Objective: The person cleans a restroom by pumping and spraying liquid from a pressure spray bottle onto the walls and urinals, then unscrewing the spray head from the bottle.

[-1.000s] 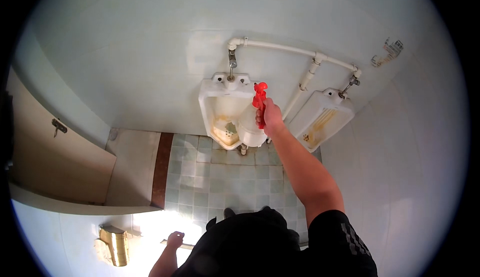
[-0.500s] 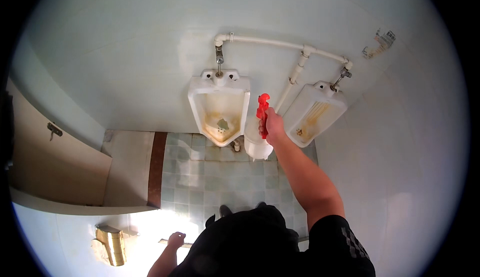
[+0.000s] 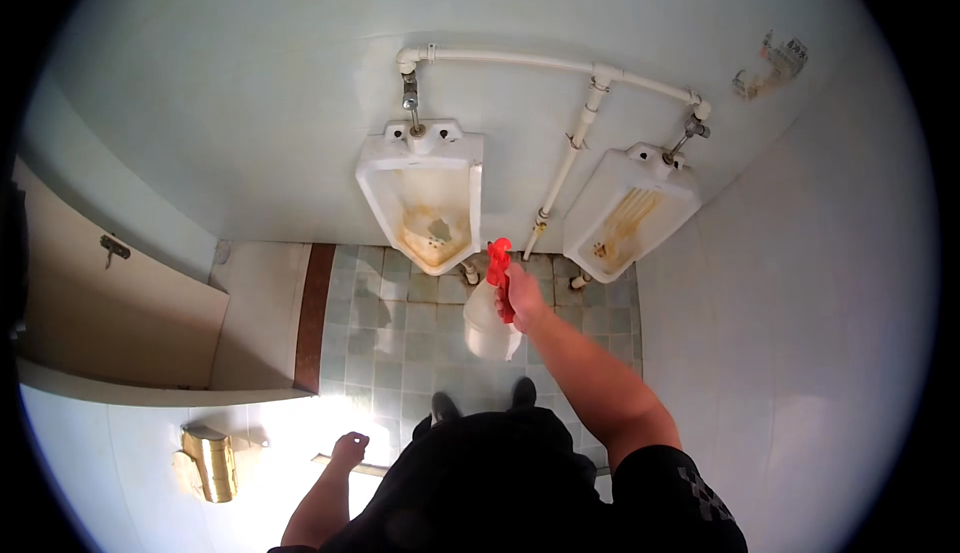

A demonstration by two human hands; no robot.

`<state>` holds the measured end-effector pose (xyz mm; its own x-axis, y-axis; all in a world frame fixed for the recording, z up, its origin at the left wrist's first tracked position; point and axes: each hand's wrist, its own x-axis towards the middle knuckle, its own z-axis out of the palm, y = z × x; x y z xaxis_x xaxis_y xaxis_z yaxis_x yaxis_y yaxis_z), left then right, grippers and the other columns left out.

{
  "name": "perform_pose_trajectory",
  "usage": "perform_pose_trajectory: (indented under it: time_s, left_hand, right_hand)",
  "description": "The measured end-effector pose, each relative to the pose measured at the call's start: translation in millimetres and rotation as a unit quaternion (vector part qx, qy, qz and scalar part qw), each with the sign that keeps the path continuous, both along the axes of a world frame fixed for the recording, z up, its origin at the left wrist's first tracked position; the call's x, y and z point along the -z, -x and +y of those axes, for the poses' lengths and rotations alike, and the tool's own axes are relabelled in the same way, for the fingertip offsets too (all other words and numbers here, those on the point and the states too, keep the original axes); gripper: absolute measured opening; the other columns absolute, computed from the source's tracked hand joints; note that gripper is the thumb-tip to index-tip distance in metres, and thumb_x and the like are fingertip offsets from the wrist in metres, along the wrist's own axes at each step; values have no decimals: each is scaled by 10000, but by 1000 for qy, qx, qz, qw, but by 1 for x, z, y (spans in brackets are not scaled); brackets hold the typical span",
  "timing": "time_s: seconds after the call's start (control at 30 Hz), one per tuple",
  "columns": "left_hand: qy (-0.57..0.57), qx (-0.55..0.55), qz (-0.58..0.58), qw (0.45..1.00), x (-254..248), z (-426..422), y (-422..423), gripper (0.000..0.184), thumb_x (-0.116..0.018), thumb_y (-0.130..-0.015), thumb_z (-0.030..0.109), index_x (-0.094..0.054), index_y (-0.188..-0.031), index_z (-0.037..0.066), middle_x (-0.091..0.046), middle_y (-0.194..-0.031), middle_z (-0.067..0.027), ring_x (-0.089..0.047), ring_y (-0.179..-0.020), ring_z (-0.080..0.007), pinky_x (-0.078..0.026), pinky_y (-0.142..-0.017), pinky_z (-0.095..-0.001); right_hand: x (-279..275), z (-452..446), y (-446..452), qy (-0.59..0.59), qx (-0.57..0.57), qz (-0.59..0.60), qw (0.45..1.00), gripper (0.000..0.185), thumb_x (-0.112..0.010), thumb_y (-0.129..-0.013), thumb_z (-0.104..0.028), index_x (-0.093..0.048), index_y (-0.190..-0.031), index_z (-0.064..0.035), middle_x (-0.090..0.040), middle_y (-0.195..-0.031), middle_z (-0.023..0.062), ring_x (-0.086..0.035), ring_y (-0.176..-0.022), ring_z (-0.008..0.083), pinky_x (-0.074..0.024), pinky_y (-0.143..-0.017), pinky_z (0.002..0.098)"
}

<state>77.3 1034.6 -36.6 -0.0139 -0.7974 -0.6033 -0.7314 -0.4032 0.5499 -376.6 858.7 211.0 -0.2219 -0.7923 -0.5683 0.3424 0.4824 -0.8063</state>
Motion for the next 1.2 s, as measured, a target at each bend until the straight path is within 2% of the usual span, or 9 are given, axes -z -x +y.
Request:
perform_pose_trajectory:
  time_s: [0.07, 0.1, 0.17, 0.33, 0.4, 0.57, 0.77, 0.93, 1.2]
  left_hand:
    - [77, 66, -30, 994, -12, 9, 25, 308, -618, -840, 332, -681, -953, 52, -683, -864, -173, -654, -838, -301, -510, -775, -388]
    - [54, 90, -22, 994, -18, 10, 36, 327, -608, -846, 349, -686, -957, 52, -681, -919, -178, -638, -919, -328, -495, -831, -407]
    - [44, 97, -39, 994, -15, 16, 56, 347, -606, -852, 369, -689, -965, 52, -685, -916, -173, -644, -900, -322, -499, -824, -402]
    - [70, 136, -28, 988, -16, 14, 90, 365, -612, -856, 383, -686, -983, 49, -690, -855, -160, -657, -848, -304, -506, -796, -396]
    - [1, 97, -29, 995, -39, 0, 111, 347, -606, -850, 353, -684, -964, 35, -675, -1005, -183, -621, -996, -338, -473, -896, -402]
    - [94, 152, -41, 983, -14, -17, 130, 329, -595, -843, 346, -688, -945, 47, -681, -969, -175, -633, -950, -341, -486, -869, -409]
    - [55, 134, -44, 989, -63, -17, 175, 315, -597, -841, 340, -690, -926, 52, -682, -950, -176, -636, -940, -339, -489, -862, -409]
    - [53, 126, -51, 989, -77, -6, 182, 309, -596, -843, 332, -690, -924, 50, -681, -945, -180, -637, -931, -340, -490, -856, -411]
    - [40, 111, -51, 992, -47, 12, 163, 346, -599, -873, 369, -687, -1000, 60, -687, -908, -175, -652, -882, -323, -506, -788, -412]
  right_hand:
    - [4, 13, 28, 17, 77, -80, 994, 291, -424, -883, -353, -500, -760, -100, -470, -571, 30, -469, -479, 179, -391, -468, 343]
    - [6, 19, 48, 17, 89, -78, 993, 291, -424, -883, -353, -500, -760, -100, -470, -571, 30, -469, -479, 179, -391, -468, 343]
    - [8, 32, 82, 41, 179, -111, 977, 262, -402, -898, -333, -498, -843, -95, -476, -607, 39, -460, -508, 199, -401, -510, 377]
    - [3, 59, 172, 95, 365, -45, 925, 299, -427, -917, -390, -489, -841, -108, -470, -584, 17, -476, -474, 169, -393, -457, 334]
    - [6, 68, 215, 98, 371, -35, 923, 294, -412, -925, -384, -488, -864, -107, -466, -579, 15, -464, -453, 161, -386, -437, 325]
    - [-15, 87, 290, 81, 327, 80, 938, 285, -420, -900, -360, -476, -798, -100, -451, -564, 26, -439, -460, 175, -384, -452, 328]
    - [-18, 93, 339, 61, 266, 37, 961, 279, -415, -890, -346, -472, -778, -96, -453, -560, 38, -443, -463, 192, -399, -470, 354]
    - [-6, 81, 350, 101, 305, -13, 947, 282, -398, -894, -339, -485, -787, -93, -464, -569, 45, -456, -478, 207, -405, -484, 373]
    - [1, 61, 366, 67, 256, 14, 964, 268, -405, -899, -340, -493, -841, -94, -481, -583, 48, -467, -486, 211, -419, -489, 375]
